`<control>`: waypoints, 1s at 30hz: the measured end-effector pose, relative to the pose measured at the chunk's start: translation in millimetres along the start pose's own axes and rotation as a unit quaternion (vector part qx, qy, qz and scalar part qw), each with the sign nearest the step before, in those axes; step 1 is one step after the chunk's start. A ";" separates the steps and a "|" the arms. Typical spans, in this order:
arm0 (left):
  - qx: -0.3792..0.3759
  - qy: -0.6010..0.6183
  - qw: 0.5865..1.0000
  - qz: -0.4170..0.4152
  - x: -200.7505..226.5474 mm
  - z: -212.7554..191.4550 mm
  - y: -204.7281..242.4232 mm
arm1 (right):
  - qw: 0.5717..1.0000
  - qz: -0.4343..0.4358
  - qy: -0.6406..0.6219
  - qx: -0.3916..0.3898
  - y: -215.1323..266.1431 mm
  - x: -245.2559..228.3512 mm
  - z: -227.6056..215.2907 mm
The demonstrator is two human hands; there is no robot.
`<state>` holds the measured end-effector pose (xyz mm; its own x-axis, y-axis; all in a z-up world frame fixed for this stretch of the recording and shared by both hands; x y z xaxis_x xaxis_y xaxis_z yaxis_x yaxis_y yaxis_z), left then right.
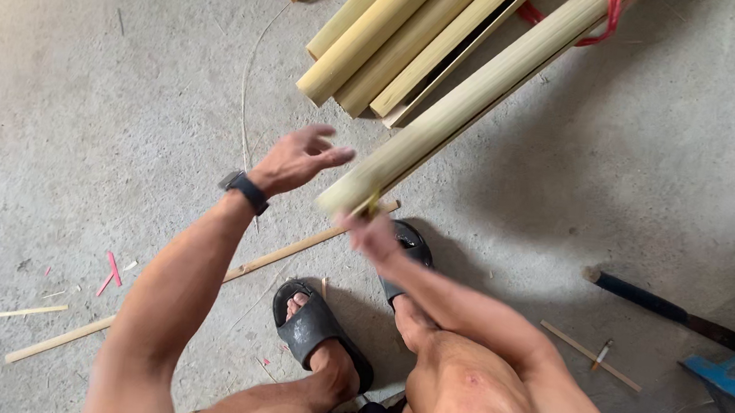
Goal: The person sits on the floor and repeatedly measures and marks bamboo poles using a wooden ruler and a pencil. They pick up each pole, place the ruler along its length, make marks, and then set the pole aside before repeating the process with another pole.
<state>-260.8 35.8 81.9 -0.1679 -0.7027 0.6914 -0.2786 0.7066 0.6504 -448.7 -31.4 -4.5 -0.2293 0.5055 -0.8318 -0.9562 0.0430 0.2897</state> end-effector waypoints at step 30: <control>0.257 -0.280 0.912 -0.157 -136.4 108.8 357.1 | 0.817 0.002 0.546 -0.184 59.0 -76.8 50.7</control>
<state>-440.2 374.8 185.6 -0.4201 -0.8975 0.1340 -0.7781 0.4322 0.4559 -478.3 -24.1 100.5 -0.0650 -0.5745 -0.8159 -0.8990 -0.3211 0.2978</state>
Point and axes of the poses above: each hand's wrist, its own y-axis away from the middle knuckle, its own z-axis out of the palm, x = y × z, the point moved 4 cm from there along -y, towards the middle knuckle, and after that the axes turned 15 degrees about -x, right-handed, at the moved point
